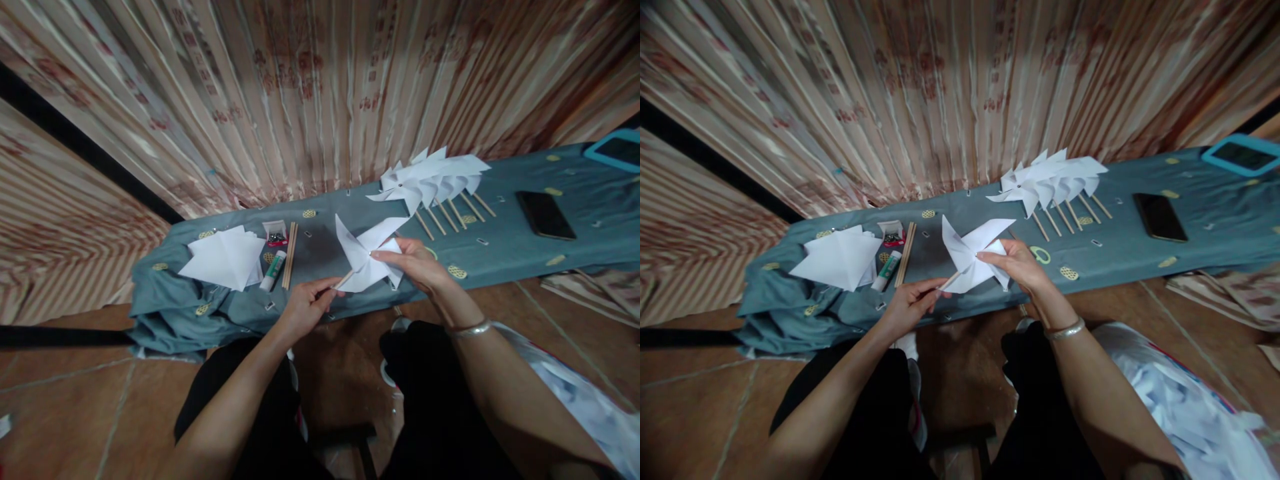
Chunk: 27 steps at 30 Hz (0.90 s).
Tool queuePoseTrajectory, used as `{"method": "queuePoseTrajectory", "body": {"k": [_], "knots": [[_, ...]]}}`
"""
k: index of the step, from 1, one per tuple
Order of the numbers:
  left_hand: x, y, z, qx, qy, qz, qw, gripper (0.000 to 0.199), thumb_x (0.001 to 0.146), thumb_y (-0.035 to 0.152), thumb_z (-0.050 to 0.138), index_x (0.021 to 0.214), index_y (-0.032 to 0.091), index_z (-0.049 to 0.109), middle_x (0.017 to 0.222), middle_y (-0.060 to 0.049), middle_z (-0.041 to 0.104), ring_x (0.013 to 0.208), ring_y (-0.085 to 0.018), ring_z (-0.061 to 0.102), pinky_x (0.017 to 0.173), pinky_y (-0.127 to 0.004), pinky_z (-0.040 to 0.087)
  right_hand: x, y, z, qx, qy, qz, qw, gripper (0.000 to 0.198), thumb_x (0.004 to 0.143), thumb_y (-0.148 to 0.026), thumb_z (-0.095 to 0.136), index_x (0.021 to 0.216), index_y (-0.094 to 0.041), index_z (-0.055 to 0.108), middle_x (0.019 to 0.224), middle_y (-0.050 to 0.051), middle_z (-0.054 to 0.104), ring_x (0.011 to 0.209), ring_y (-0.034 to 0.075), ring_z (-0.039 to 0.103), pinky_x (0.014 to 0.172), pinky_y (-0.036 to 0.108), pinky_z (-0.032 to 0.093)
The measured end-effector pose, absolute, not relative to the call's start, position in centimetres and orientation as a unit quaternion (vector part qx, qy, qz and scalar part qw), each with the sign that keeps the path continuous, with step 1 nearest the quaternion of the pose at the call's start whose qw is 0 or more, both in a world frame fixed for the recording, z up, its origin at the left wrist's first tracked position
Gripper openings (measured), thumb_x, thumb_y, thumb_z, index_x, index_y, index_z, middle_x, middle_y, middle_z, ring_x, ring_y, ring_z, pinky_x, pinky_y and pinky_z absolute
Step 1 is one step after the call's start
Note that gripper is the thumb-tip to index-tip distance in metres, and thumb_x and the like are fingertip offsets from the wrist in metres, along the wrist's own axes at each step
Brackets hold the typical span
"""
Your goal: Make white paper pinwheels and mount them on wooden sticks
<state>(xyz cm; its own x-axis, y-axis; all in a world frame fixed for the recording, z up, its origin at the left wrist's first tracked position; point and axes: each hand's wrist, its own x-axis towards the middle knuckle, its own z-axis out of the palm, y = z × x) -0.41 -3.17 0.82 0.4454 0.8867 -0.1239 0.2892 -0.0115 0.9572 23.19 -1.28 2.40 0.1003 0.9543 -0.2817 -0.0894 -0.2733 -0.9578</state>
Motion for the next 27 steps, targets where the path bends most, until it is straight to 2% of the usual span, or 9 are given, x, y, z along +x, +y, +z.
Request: {"method": "queuePoseTrajectory", "body": {"k": [4, 10, 15, 22, 24, 27], "knots": [[-0.3, -3.1, 0.1, 0.644, 0.465, 0.28, 0.539, 0.049, 0.081, 0.03, 0.06, 0.127, 0.014, 0.063, 0.085, -0.005, 0.076, 0.049, -0.009, 0.051, 0.052, -0.021, 0.042, 23.4, -1.2, 2.1, -0.575, -0.389, 0.547, 0.467, 0.038, 0.048, -0.041, 0.089, 0.074, -0.017, 0.075, 0.069, 0.003, 0.076, 0.055, 0.016, 0.063, 0.053, 0.027, 0.049], [-0.1, -3.0, 0.5, 0.643, 0.47, 0.268, 0.541, 0.03, 0.08, 0.034, 0.062, 0.101, 0.015, 0.073, 0.06, 0.002, 0.063, 0.045, -0.009, 0.05, 0.048, -0.02, 0.037, 23.4, -1.4, 2.2, -0.577, -0.387, 0.549, 0.465, 0.038, 0.046, -0.04, 0.091, 0.072, -0.017, 0.075, 0.066, 0.002, 0.074, 0.053, 0.015, 0.062, 0.051, 0.025, 0.048], [0.3, -3.0, 0.6, 0.562, 0.466, 0.257, 0.633, 0.038, 0.076, 0.047, 0.065, 0.091, 0.013, 0.07, 0.044, 0.006, 0.05, 0.038, -0.007, 0.039, 0.042, -0.019, 0.029, 23.1, -1.5, 3.0, -0.573, -0.385, 0.559, 0.46, 0.037, 0.043, -0.038, 0.091, 0.069, -0.018, 0.074, 0.066, 0.001, 0.074, 0.054, 0.014, 0.062, 0.054, 0.025, 0.049], [0.9, -3.5, 1.2, 0.448, 0.422, 0.252, 0.747, 0.043, 0.069, 0.057, 0.069, 0.075, 0.014, 0.062, 0.04, 0.006, 0.045, 0.034, -0.004, 0.029, 0.038, -0.02, 0.013, 23.2, -1.7, 3.5, -0.565, -0.396, 0.571, 0.445, 0.036, 0.046, -0.042, 0.09, 0.068, -0.019, 0.074, 0.066, 0.001, 0.074, 0.054, 0.015, 0.062, 0.053, 0.026, 0.048], [0.9, -3.6, 1.3, 0.442, 0.406, 0.246, 0.761, 0.042, 0.067, 0.054, 0.072, 0.075, 0.014, 0.061, 0.041, 0.006, 0.046, 0.033, -0.004, 0.029, 0.038, -0.02, 0.013, 23.3, -1.7, 3.5, -0.568, -0.39, 0.573, 0.444, 0.036, 0.044, -0.042, 0.09, 0.067, -0.019, 0.074, 0.064, 0.001, 0.074, 0.052, 0.014, 0.061, 0.051, 0.025, 0.047], [0.9, -3.7, 1.0, 0.462, 0.406, 0.239, 0.751, 0.043, 0.058, 0.045, 0.081, 0.083, 0.015, 0.062, 0.046, 0.008, 0.048, 0.037, -0.004, 0.033, 0.04, -0.018, 0.018, 23.4, -1.7, 3.5, -0.572, -0.388, 0.575, 0.438, 0.035, 0.044, -0.042, 0.09, 0.065, -0.019, 0.073, 0.062, 0.001, 0.073, 0.05, 0.013, 0.059, 0.048, 0.024, 0.045]]}}
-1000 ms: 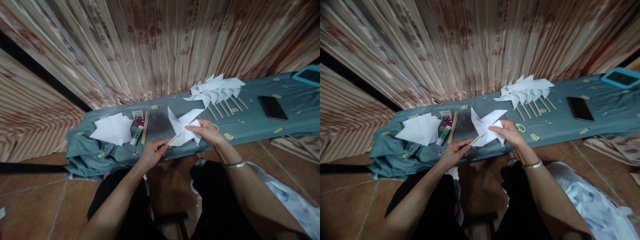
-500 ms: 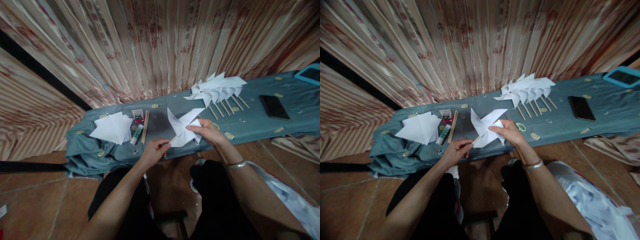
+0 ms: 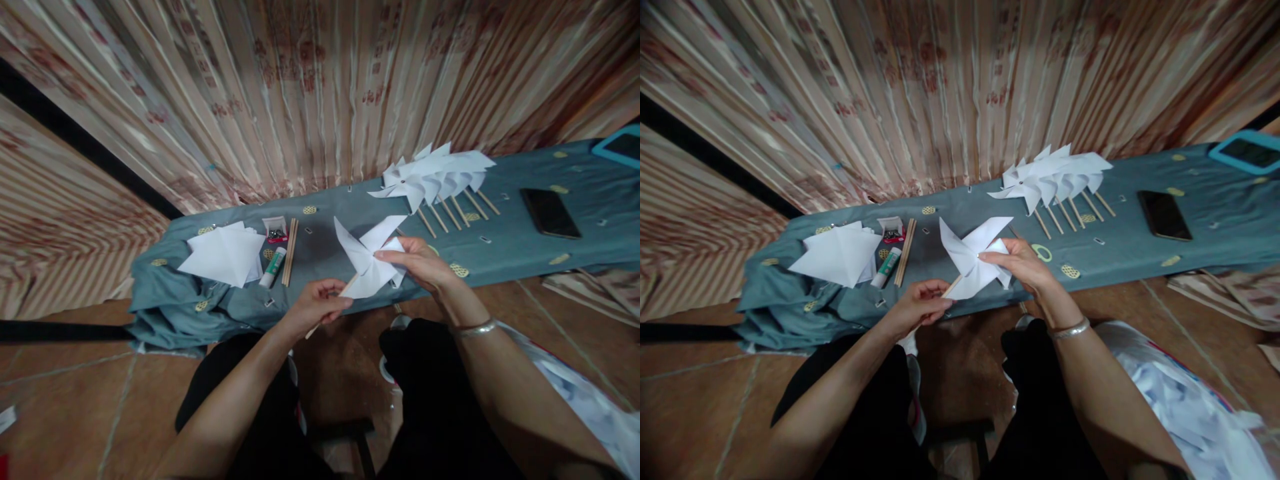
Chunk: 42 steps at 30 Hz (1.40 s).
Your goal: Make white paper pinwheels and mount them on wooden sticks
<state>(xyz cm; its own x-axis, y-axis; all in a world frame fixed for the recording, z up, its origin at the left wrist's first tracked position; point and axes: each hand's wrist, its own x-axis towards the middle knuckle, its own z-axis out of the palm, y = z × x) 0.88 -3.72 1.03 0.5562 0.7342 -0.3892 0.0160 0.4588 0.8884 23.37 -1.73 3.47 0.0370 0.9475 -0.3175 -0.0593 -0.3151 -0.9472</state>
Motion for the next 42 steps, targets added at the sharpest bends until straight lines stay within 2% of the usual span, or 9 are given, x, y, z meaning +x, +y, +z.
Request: {"method": "queuePoseTrajectory", "body": {"k": [8, 14, 17, 19, 22, 25, 28, 34, 42], "knots": [[1.1, -4.1, 0.3, 0.678, 0.458, 0.27, 0.507, 0.013, 0.074, 0.019, 0.062, 0.086, 0.016, 0.066, 0.063, 0.004, 0.057, 0.052, -0.009, 0.05, 0.051, -0.02, 0.038, 23.3, -1.7, 3.5, -0.573, -0.385, 0.577, 0.436, 0.035, 0.043, -0.041, 0.09, 0.063, -0.019, 0.072, 0.061, 0.001, 0.072, 0.049, 0.013, 0.059, 0.048, 0.024, 0.045], [0.2, -4.2, 0.8, 0.838, 0.393, 0.272, 0.265, 0.027, 0.084, 0.014, 0.054, 0.107, 0.017, 0.067, 0.102, -0.008, 0.07, 0.089, -0.018, 0.068, 0.078, -0.028, 0.055, 23.2, -1.6, 3.4, -0.577, -0.38, 0.579, 0.433, 0.034, 0.044, -0.04, 0.089, 0.064, -0.019, 0.073, 0.062, 0.001, 0.073, 0.048, 0.013, 0.059, 0.047, 0.024, 0.044], [-0.1, -4.3, 0.9, 0.863, 0.381, 0.258, 0.208, 0.036, 0.086, 0.013, 0.051, 0.119, 0.019, 0.063, 0.113, -0.01, 0.069, 0.098, -0.02, 0.069, 0.081, -0.029, 0.057, 23.1, -1.6, 3.2, -0.578, -0.382, 0.58, 0.429, 0.033, 0.045, -0.04, 0.089, 0.066, -0.018, 0.074, 0.063, 0.002, 0.074, 0.049, 0.014, 0.06, 0.048, 0.025, 0.045], [-0.1, -4.4, 0.8, 0.854, 0.376, 0.269, 0.237, 0.036, 0.087, 0.012, 0.05, 0.119, 0.019, 0.064, 0.114, -0.01, 0.07, 0.094, -0.018, 0.07, 0.079, -0.028, 0.058, 23.1, -1.5, 3.0, -0.581, -0.382, 0.577, 0.429, 0.034, 0.045, -0.039, 0.089, 0.067, -0.018, 0.074, 0.064, 0.002, 0.074, 0.05, 0.014, 0.06, 0.049, 0.026, 0.046], [0.2, -4.3, 0.3, 0.769, 0.403, 0.295, 0.399, 0.035, 0.086, 0.016, 0.051, 0.117, 0.018, 0.067, 0.108, -0.009, 0.071, 0.07, -0.013, 0.069, 0.065, -0.025, 0.057, 23.2, -1.4, 2.9, -0.583, -0.384, 0.572, 0.431, 0.034, 0.046, -0.04, 0.089, 0.067, -0.018, 0.074, 0.064, 0.002, 0.074, 0.051, 0.015, 0.061, 0.049, 0.026, 0.046], [0.5, -4.1, 0.0, 0.622, 0.444, 0.278, 0.582, 0.038, 0.083, 0.028, 0.058, 0.117, 0.012, 0.067, 0.082, -0.005, 0.071, 0.048, -0.009, 0.058, 0.048, -0.021, 0.049, 23.4, -1.4, 2.9, -0.581, -0.386, 0.567, 0.438, 0.034, 0.047, -0.04, 0.089, 0.068, -0.019, 0.074, 0.064, 0.002, 0.073, 0.051, 0.015, 0.06, 0.05, 0.026, 0.045], [0.7, -4.1, 0.1, 0.53, 0.448, 0.242, 0.678, 0.039, 0.079, 0.041, 0.063, 0.101, 0.011, 0.071, 0.065, -0.001, 0.065, 0.04, -0.006, 0.047, 0.041, -0.019, 0.038, 23.7, -1.5, 3.0, -0.579, -0.376, 0.567, 0.449, 0.034, 0.045, -0.038, 0.089, 0.068, -0.019, 0.073, 0.063, 0.001, 0.073, 0.051, 0.013, 0.059, 0.049, 0.024, 0.045], [1.6, -5.2, 0.2, 0.462, 0.435, 0.285, 0.719, 0.045, 0.07, 0.052, 0.071, 0.089, 0.011, 0.072, 0.068, 0.0, 0.064, 0.038, -0.002, 0.038, 0.039, -0.019, 0.024, 23.6, -1.6, 3.0, -0.579, -0.35, 0.573, 0.462, 0.033, 0.043, -0.035, 0.089, 0.067, -0.019, 0.074, 0.061, 0.0, 0.072, 0.05, 0.013, 0.059, 0.049, 0.023, 0.045], [1.9, -5.5, -0.5, 0.429, 0.442, 0.293, 0.731, 0.046, 0.066, 0.054, 0.074, 0.08, 0.01, 0.071, 0.061, 0.001, 0.062, 0.037, -0.003, 0.04, 0.038, -0.021, 0.026, 23.5, -1.4, 2.6, -0.574, -0.344, 0.586, 0.457, 0.031, 0.043, -0.033, 0.088, 0.064, -0.017, 0.073, 0.063, 0.001, 0.073, 0.051, 0.013, 0.059, 0.051, 0.024, 0.044]]}}
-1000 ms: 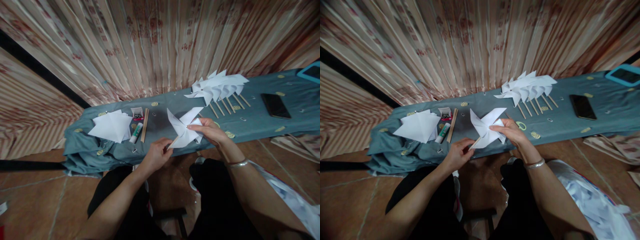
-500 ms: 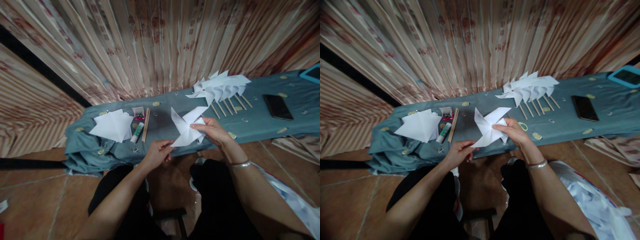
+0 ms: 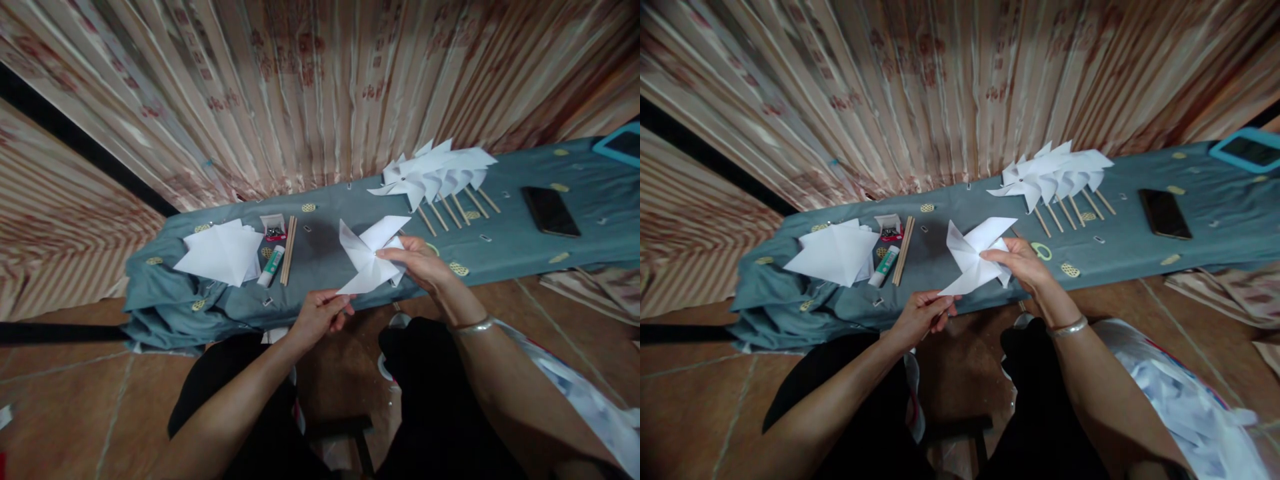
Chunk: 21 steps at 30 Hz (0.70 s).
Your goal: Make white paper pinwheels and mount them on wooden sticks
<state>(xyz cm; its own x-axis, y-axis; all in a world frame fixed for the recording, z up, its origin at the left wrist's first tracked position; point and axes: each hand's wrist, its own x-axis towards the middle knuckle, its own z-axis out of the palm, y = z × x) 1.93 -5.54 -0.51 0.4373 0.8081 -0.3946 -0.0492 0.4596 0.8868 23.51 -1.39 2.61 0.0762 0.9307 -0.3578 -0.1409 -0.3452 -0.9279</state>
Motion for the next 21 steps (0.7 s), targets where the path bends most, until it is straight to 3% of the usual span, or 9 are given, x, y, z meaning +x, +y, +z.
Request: {"method": "queuePoseTrajectory", "body": {"k": [3, 8, 21], "knots": [[1.7, -5.4, -0.4, 0.418, 0.432, 0.279, 0.749, 0.044, 0.066, 0.055, 0.075, 0.073, 0.011, 0.068, 0.059, 0.0, 0.063, 0.039, -0.005, 0.046, 0.04, -0.021, 0.032, 23.9, -1.3, 2.5, -0.574, -0.348, 0.586, 0.454, 0.032, 0.042, -0.032, 0.089, 0.065, -0.017, 0.073, 0.061, 0.001, 0.072, 0.05, 0.013, 0.059, 0.049, 0.023, 0.043], [1.6, -5.4, -0.7, 0.365, 0.439, 0.291, 0.768, 0.047, 0.058, 0.046, 0.084, 0.087, 0.011, 0.071, 0.07, -0.003, 0.069, 0.047, -0.008, 0.056, 0.048, -0.022, 0.043, 24.7, -1.2, 2.4, -0.571, -0.35, 0.59, 0.451, 0.031, 0.045, -0.032, 0.089, 0.067, -0.018, 0.074, 0.063, 0.0, 0.073, 0.051, 0.013, 0.06, 0.05, 0.023, 0.045], [1.6, -5.3, -1.1, 0.306, 0.441, 0.297, 0.79, 0.047, 0.051, 0.041, 0.09, 0.082, 0.01, 0.073, 0.066, -0.004, 0.069, 0.051, -0.011, 0.061, 0.049, -0.022, 0.048, 24.6, -1.1, 2.4, -0.558, -0.361, 0.593, 0.454, 0.037, 0.047, -0.037, 0.092, 0.075, -0.017, 0.077, 0.069, 0.0, 0.075, 0.056, 0.011, 0.061, 0.054, 0.022, 0.046]]}}
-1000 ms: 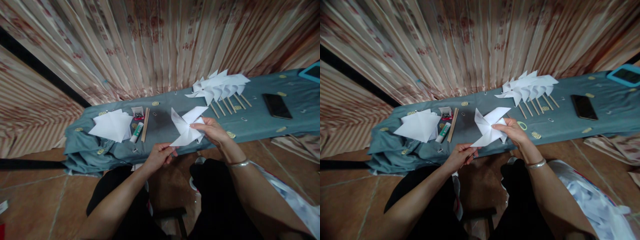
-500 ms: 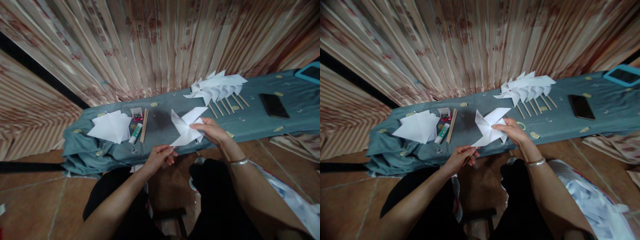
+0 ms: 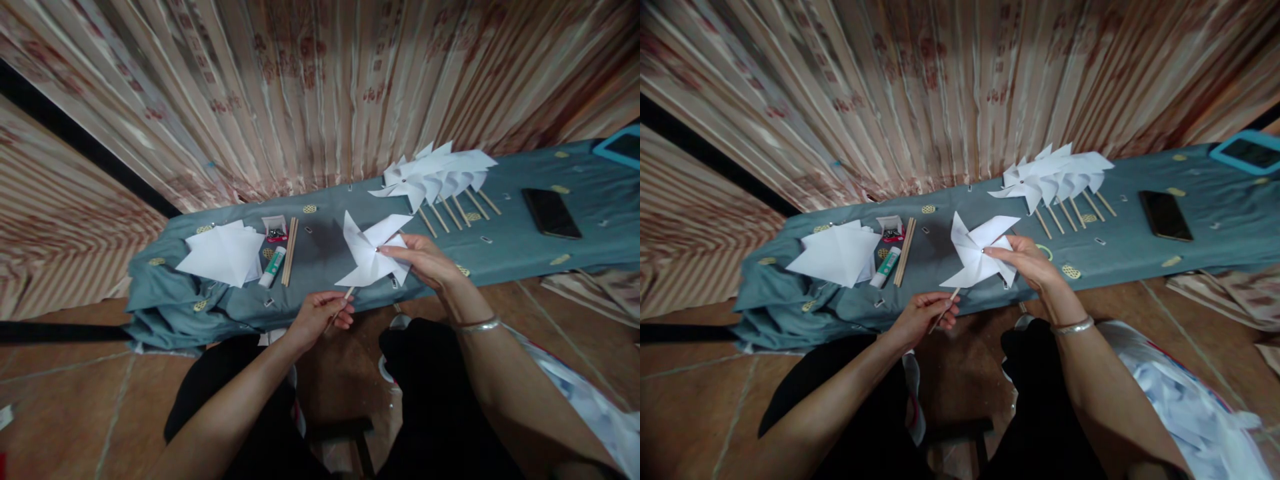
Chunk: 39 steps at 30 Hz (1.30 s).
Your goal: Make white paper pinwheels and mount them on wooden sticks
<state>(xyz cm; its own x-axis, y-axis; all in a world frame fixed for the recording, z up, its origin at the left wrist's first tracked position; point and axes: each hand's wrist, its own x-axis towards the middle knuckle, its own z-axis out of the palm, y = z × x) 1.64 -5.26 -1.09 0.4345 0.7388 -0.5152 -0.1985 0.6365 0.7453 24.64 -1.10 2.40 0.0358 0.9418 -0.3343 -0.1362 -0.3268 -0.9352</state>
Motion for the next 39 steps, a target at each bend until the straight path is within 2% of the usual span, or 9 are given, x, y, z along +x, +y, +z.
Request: {"method": "queuePoseTrajectory", "body": {"k": [7, 12, 16, 23, 28, 33, 39], "knots": [[1.7, -5.3, -0.8, 0.28, 0.443, 0.303, 0.796, 0.039, 0.054, 0.034, 0.09, 0.081, 0.01, 0.076, 0.067, -0.005, 0.07, 0.055, -0.009, 0.06, 0.057, -0.021, 0.048, 24.5, -1.0, 2.6, -0.554, -0.355, 0.588, 0.47, 0.04, 0.047, -0.044, 0.092, 0.074, -0.019, 0.077, 0.071, 0.002, 0.075, 0.06, 0.013, 0.062, 0.055, 0.022, 0.047], [1.7, -5.2, -0.8, 0.263, 0.452, 0.315, 0.792, 0.04, 0.049, 0.034, 0.092, 0.079, 0.011, 0.078, 0.069, -0.003, 0.068, 0.056, -0.007, 0.055, 0.06, -0.022, 0.045, 24.6, -0.9, 2.5, -0.565, -0.359, 0.57, 0.477, 0.036, 0.049, -0.044, 0.091, 0.073, -0.021, 0.076, 0.073, 0.002, 0.076, 0.062, 0.013, 0.061, 0.055, 0.022, 0.048], [1.7, -5.0, -0.9, 0.259, 0.451, 0.327, 0.79, 0.045, 0.044, 0.038, 0.093, 0.08, 0.013, 0.08, 0.064, -0.001, 0.064, 0.057, -0.006, 0.051, 0.06, -0.022, 0.038, 24.8, -0.9, 2.5, -0.569, -0.355, 0.57, 0.475, 0.036, 0.05, -0.045, 0.09, 0.072, -0.021, 0.076, 0.076, 0.002, 0.076, 0.066, 0.013, 0.063, 0.06, 0.02, 0.049], [1.4, -4.4, -0.9, 0.276, 0.446, 0.345, 0.778, 0.042, 0.05, 0.038, 0.09, 0.084, 0.014, 0.08, 0.059, 0.001, 0.059, 0.057, -0.007, 0.042, 0.057, -0.024, 0.026, 24.9, -0.9, 2.2, -0.572, -0.35, 0.571, 0.474, 0.042, 0.047, -0.05, 0.091, 0.071, -0.021, 0.075, 0.071, 0.0, 0.073, 0.065, 0.011, 0.062, 0.06, 0.019, 0.048], [1.5, -3.9, -0.8, 0.271, 0.447, 0.363, 0.771, 0.039, 0.051, 0.035, 0.09, 0.084, 0.016, 0.08, 0.06, 0.001, 0.059, 0.056, -0.007, 0.039, 0.058, -0.024, 0.026, 24.8, -0.6, 2.0, -0.579, -0.34, 0.562, 0.483, 0.044, 0.042, -0.052, 0.092, 0.066, -0.021, 0.073, 0.067, -0.001, 0.07, 0.059, 0.01, 0.058, 0.058, 0.02, 0.048], [1.9, -3.6, -0.9, 0.266, 0.461, 0.371, 0.761, 0.037, 0.051, 0.032, 0.09, 0.083, 0.016, 0.08, 0.059, 0.001, 0.059, 0.055, -0.006, 0.039, 0.059, -0.023, 0.029, 24.8, -0.5, 1.5, -0.584, -0.368, 0.537, 0.485, 0.043, 0.046, -0.055, 0.09, 0.067, -0.021, 0.072, 0.062, 0.0, 0.065, 0.055, 0.011, 0.054, 0.057, 0.025, 0.049], [2.2, -3.3, -1.1, 0.266, 0.46, 0.386, 0.754, 0.049, 0.038, 0.04, 0.094, 0.078, 0.017, 0.08, 0.06, 0.001, 0.061, 0.054, -0.004, 0.041, 0.056, -0.021, 0.031, 24.5, -0.5, 1.4, -0.578, -0.369, 0.541, 0.487, 0.046, 0.042, -0.056, 0.091, 0.066, -0.02, 0.073, 0.06, -0.001, 0.065, 0.055, 0.01, 0.053, 0.057, 0.024, 0.047]]}}
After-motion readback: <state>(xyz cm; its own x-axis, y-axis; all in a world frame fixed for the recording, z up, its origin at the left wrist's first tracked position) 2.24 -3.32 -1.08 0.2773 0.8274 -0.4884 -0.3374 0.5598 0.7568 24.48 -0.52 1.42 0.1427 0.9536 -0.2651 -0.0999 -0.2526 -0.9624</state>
